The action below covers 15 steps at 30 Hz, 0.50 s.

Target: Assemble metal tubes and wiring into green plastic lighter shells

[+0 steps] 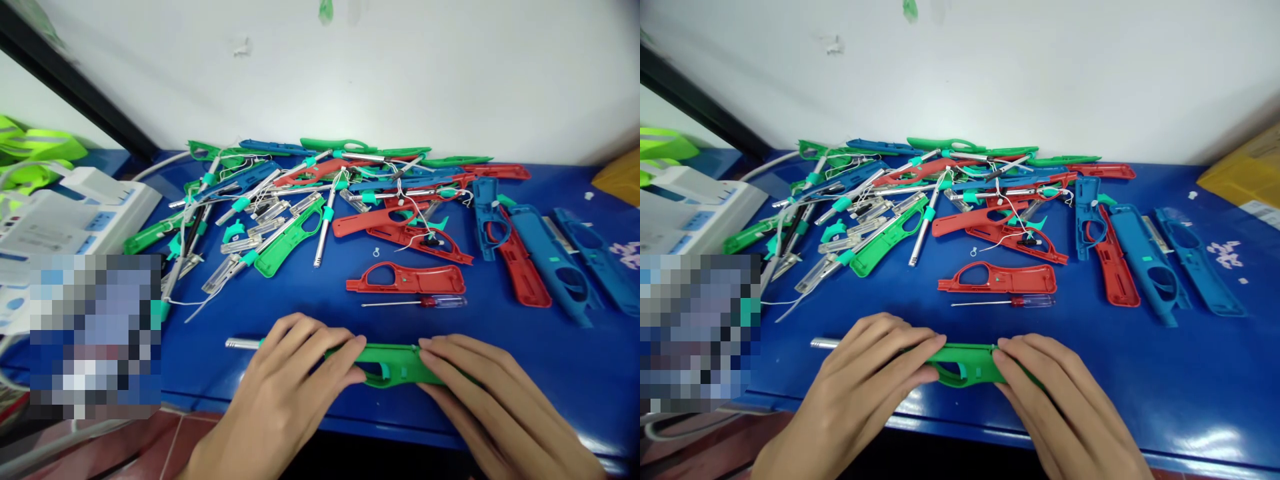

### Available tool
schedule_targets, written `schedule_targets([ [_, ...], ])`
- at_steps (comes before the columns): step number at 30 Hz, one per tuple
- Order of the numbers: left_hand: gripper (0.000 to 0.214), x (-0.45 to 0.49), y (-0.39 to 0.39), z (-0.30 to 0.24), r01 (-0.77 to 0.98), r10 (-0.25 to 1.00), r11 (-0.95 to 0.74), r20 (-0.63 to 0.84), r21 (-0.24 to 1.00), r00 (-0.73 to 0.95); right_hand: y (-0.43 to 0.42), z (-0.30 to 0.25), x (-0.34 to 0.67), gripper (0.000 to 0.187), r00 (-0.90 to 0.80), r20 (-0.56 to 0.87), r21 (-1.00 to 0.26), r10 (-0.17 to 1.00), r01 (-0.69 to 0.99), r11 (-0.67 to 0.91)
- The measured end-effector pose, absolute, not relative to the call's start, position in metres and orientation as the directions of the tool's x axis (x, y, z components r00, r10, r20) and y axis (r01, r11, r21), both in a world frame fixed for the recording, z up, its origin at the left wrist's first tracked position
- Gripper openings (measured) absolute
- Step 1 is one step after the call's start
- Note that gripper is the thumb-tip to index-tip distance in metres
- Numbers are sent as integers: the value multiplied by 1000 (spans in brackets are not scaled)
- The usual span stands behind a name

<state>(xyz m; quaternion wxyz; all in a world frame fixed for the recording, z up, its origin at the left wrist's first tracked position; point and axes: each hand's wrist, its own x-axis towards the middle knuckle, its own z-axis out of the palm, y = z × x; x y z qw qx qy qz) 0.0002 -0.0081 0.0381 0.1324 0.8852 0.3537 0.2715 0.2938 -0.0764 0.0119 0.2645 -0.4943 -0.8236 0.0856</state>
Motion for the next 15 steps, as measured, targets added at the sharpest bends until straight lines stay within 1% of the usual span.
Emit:
schedule_targets([
  [3,22,-3,-10,37,524,705,-707,412,475,578,-82,13,294,63,-368,323,-411,872,775,480],
  [6,21,-6,-13,33,488,696,-715,437,502,570,-83,11,294,60,-357,302,-453,884,762,463],
  [9,25,-8,-14,32,474,692,-717,437,512,575,-79,11,294,58,-343,312,-469,886,755,458],
  [11,23,-8,-13,33,476,694,-715,435,512,574,-77,12,294,60,-336,313,-460,889,765,451],
  [13,19,-7,-12,34,479,693,-717,442,506,570,-78,13,295,62,-343,291,-471,893,761,446],
  [15,17,-7,-11,35,480,691,-720,450,502,566,-85,12,297,59,-365,247,-511,898,738,440],
])
